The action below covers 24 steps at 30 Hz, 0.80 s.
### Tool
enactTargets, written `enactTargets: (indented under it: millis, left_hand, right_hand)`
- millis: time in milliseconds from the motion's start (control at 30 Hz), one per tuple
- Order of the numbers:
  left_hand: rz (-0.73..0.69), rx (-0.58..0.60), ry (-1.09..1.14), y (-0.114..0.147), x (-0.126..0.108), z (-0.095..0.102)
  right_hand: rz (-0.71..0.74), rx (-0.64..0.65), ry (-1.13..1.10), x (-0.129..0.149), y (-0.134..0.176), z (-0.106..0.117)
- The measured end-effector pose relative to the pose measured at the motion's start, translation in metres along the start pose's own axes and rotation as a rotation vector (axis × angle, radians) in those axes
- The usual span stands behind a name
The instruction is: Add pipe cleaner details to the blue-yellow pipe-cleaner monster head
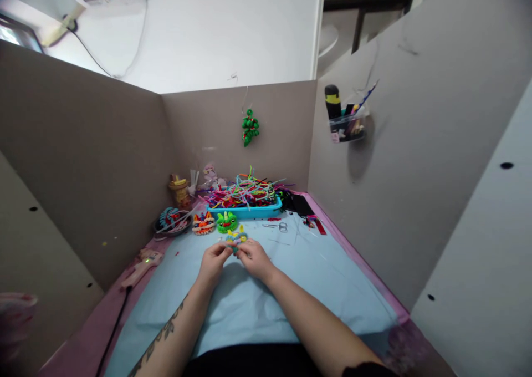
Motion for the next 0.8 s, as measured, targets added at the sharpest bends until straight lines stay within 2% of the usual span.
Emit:
enactTargets:
  millis: [100,233,333,433,533,667,800]
  left_hand:
    - [-0.009,-0.064,0.015,0.001,-0.001,0.000]
    - [0.007,-0.206,0.029,0.001,0.005,0.002]
    - [0.055,-0.217,0.075,-0.001,0.012,0.002]
    - [0.123,-0.188,0.236,-0.002,0.016,0.001]
    - [0.143,-0.227,0.364,-0.003,0.017,0.006]
    - [0.129,-0.281,0.420,-0.004,0.017,0.014]
    - [0.136,-0.224,0.445,-0.003,0.016,0.011]
  right_hand:
    - [-0.003,-0.029,0.083,0.004,0.000,0.000]
    - [-0.048,-0.132,0.337,0.011,0.001,-0.004]
    - [-0.065,-0.147,0.440,0.014,-0.001,-0.009]
    - [-0.062,-0.114,0.414,0.013,-0.001,-0.011]
    - [-0.078,-0.101,0.345,0.007,0.001,-0.006]
    - [-0.130,-0.096,0.281,-0.004,0.005,-0.004]
    - [-0.131,-0.081,0.209,-0.012,0.004,-0.008]
Point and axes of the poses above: each hand's wrist, its own y-axis away from the middle knuckle, its own z-axis out of the back of the hand, x = y × z, the point moved 4 cm from there along -y, towards the middle knuckle, and after that the axes turned 8 degrees about x, right-handed, at the moved point
